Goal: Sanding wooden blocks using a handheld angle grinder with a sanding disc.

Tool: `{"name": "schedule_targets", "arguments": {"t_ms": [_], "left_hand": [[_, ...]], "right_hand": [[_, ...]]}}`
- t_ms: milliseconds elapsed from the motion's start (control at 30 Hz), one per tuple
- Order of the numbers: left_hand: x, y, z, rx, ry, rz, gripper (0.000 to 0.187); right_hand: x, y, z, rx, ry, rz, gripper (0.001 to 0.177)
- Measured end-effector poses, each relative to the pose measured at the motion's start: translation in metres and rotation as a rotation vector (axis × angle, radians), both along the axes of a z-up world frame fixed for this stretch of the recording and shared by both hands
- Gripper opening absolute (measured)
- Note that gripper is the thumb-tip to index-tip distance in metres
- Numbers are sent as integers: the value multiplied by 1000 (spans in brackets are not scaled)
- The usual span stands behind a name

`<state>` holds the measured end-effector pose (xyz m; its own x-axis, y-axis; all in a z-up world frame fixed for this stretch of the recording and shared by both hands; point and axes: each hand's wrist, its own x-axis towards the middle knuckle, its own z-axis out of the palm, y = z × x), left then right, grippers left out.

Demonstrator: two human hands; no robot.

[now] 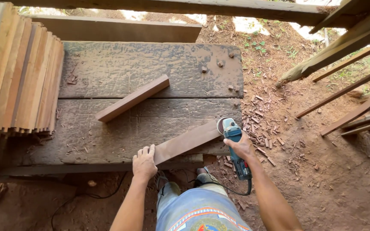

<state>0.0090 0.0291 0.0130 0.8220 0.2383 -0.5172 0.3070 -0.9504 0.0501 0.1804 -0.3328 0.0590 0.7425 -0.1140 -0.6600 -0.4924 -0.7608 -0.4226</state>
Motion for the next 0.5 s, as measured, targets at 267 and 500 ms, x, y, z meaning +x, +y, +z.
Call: {"name": "schedule_targets", "arguments": {"t_ms": [267, 500], "left_hand": [[1, 2, -3, 1, -5, -28, 83], [6, 1, 2, -5, 47, -30, 83]], "right_hand": [[-19, 48, 65, 26, 43, 106, 95], [-51, 89, 39, 14, 113, 370, 93]]}}
